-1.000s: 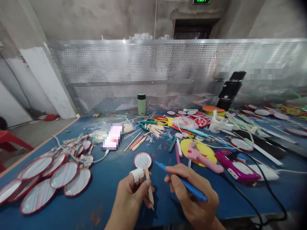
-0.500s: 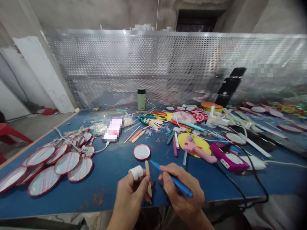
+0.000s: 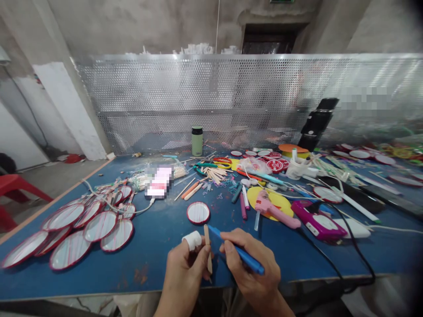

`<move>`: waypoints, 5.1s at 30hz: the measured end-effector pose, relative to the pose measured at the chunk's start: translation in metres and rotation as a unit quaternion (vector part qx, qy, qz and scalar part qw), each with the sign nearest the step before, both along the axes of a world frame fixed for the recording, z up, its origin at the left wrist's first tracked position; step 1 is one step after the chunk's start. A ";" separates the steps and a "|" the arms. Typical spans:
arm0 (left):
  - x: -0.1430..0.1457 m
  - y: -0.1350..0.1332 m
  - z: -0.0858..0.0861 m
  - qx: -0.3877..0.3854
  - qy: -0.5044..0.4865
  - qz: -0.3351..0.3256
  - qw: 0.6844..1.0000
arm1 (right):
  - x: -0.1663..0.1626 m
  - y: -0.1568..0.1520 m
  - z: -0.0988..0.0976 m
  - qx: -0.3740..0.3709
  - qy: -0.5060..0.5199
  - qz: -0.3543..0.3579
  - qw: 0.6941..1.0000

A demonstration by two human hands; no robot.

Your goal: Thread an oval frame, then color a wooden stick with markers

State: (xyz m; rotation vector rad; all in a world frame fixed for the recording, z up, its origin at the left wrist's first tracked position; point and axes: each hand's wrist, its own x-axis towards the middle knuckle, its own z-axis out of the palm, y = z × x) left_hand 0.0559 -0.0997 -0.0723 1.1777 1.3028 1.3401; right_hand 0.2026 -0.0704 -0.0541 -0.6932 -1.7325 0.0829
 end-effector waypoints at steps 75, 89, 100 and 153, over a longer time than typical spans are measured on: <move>-0.003 0.000 -0.012 0.031 0.034 -0.042 0.998 | 0.001 0.000 -0.002 0.009 -0.014 -0.014 1.000; -0.001 0.000 -0.008 0.025 0.025 -0.032 0.999 | -0.001 0.000 0.001 0.013 -0.021 -0.018 1.000; -0.002 -0.001 -0.008 0.035 0.040 -0.031 0.998 | 0.000 -0.001 0.001 0.007 -0.028 -0.016 0.999; -0.002 -0.002 -0.003 0.036 0.035 -0.035 0.998 | -0.001 -0.001 0.001 0.036 -0.033 -0.042 0.998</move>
